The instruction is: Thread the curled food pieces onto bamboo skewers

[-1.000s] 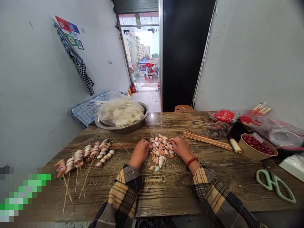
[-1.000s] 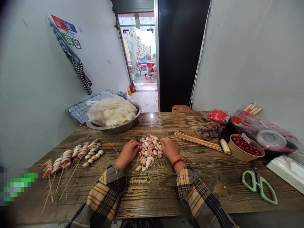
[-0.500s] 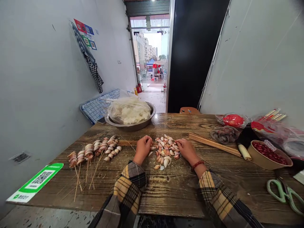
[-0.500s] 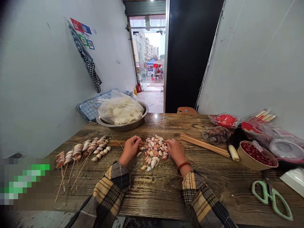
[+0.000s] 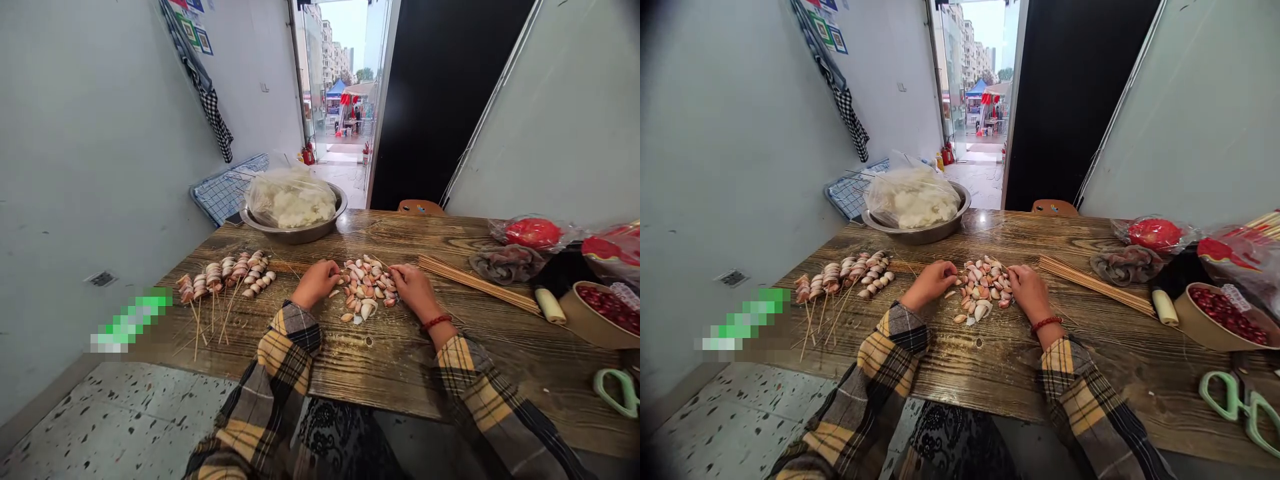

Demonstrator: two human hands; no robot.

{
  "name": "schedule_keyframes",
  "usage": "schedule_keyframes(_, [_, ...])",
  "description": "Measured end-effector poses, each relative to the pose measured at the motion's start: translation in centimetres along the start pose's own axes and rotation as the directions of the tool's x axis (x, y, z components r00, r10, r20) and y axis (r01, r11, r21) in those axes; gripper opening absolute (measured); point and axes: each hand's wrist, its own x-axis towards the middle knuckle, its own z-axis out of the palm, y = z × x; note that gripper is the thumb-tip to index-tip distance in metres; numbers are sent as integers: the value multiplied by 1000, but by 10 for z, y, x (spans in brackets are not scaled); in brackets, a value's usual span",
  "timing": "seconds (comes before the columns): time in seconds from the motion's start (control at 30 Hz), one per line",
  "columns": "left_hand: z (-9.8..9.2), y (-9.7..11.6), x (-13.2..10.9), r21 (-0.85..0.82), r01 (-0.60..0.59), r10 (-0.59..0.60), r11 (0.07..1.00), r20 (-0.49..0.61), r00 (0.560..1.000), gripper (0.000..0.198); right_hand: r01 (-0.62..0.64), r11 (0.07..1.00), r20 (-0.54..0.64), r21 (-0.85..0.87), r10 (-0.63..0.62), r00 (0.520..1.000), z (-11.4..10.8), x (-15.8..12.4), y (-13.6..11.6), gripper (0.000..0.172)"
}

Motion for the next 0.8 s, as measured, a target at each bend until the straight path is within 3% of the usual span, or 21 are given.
schedule_keyframes(0.17, [8,-3,-2,131,-48,38,990,80,996,5,44,999,-41,18,-43,998,1,-1,-1,31])
schedule_keyframes(0.5, [11,6,-3,244,5,-5,970,-3,1000,14,54,998,-60,29,-52,997,1,-2,-2,29])
schedule_keyframes(0.67, [23,20,2,227,-154,177,962,-86,980,28,42,999,-44,30,-41,998,1,-1,-4,30])
schedule_keyframes(0.8, [35,36,3,287,-290,300,913,8,954,31,44,998,-32,40,-43,999,0,-1,-8,30])
